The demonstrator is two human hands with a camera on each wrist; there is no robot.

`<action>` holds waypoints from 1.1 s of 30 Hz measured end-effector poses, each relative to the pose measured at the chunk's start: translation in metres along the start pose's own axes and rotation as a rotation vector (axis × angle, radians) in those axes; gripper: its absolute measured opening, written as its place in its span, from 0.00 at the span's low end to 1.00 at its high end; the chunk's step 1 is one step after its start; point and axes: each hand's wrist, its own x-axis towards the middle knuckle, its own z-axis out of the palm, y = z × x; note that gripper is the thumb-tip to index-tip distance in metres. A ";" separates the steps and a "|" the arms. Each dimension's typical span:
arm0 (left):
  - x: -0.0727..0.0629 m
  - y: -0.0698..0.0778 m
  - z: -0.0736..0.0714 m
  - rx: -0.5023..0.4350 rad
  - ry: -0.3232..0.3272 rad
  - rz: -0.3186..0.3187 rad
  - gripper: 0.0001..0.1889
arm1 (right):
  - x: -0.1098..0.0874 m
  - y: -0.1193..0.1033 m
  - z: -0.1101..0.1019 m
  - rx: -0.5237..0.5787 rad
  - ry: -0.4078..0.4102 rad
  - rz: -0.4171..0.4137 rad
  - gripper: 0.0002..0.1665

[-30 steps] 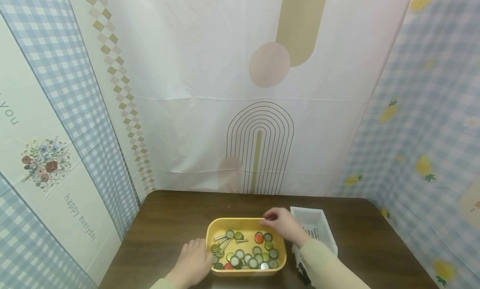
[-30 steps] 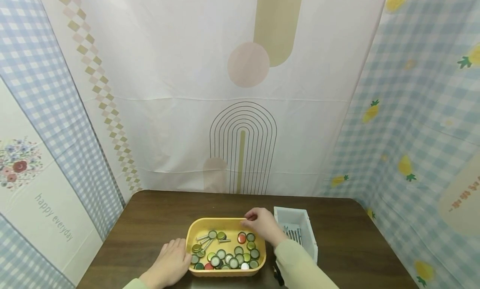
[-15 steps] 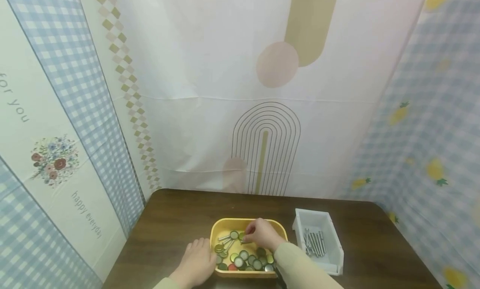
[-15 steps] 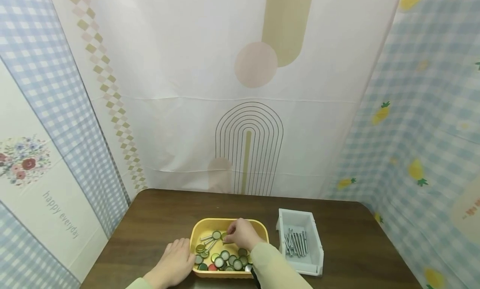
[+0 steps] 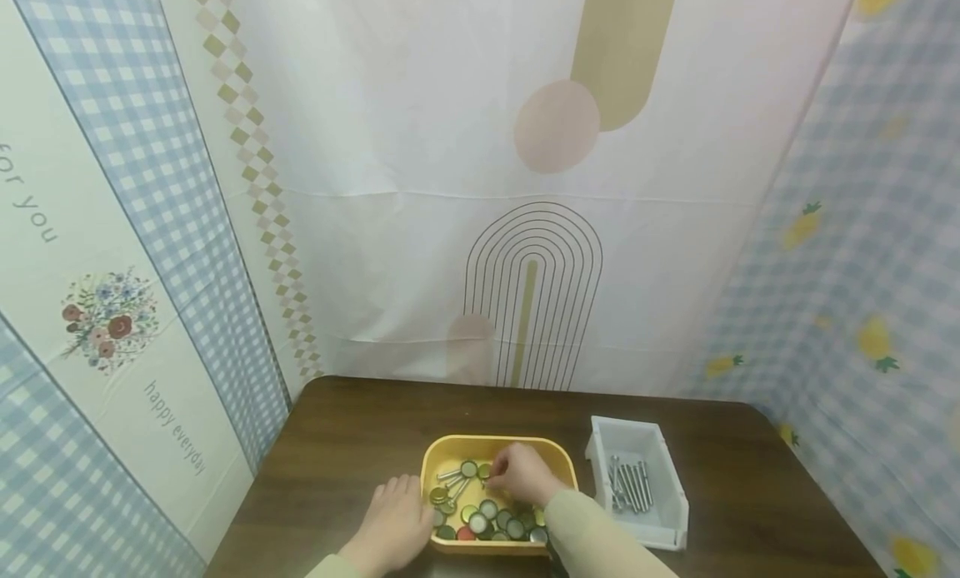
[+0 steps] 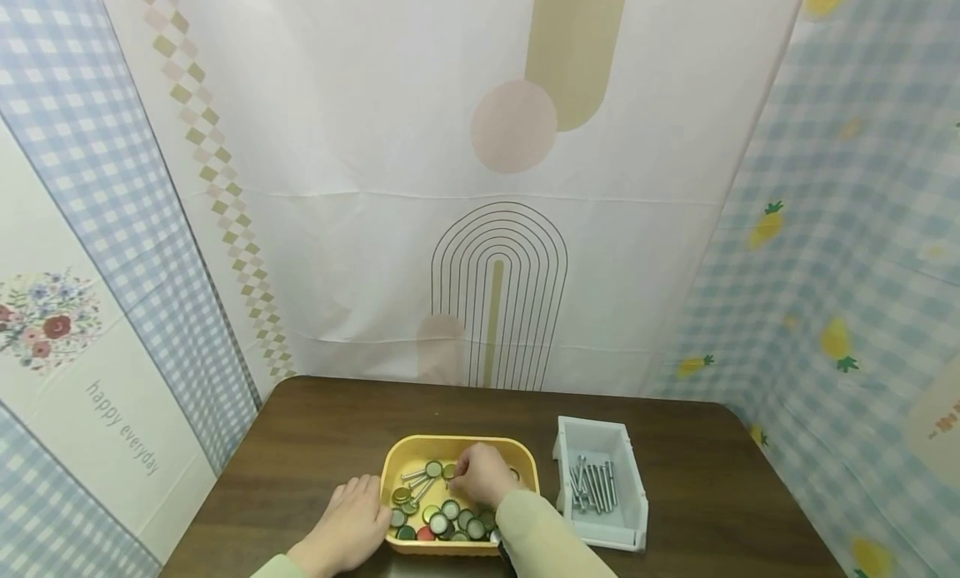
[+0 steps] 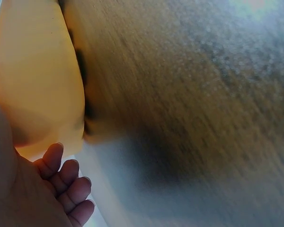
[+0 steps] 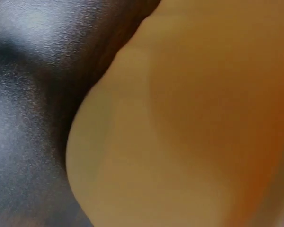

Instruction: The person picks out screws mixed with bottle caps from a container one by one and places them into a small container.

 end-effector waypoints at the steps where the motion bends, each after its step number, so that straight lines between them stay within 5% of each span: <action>1: 0.000 0.000 0.000 -0.001 -0.001 -0.001 0.11 | -0.001 0.000 0.001 -0.003 -0.001 0.002 0.07; 33: 0.001 0.004 0.000 -0.019 -0.006 -0.029 0.12 | -0.001 0.000 0.016 -0.193 0.093 0.002 0.13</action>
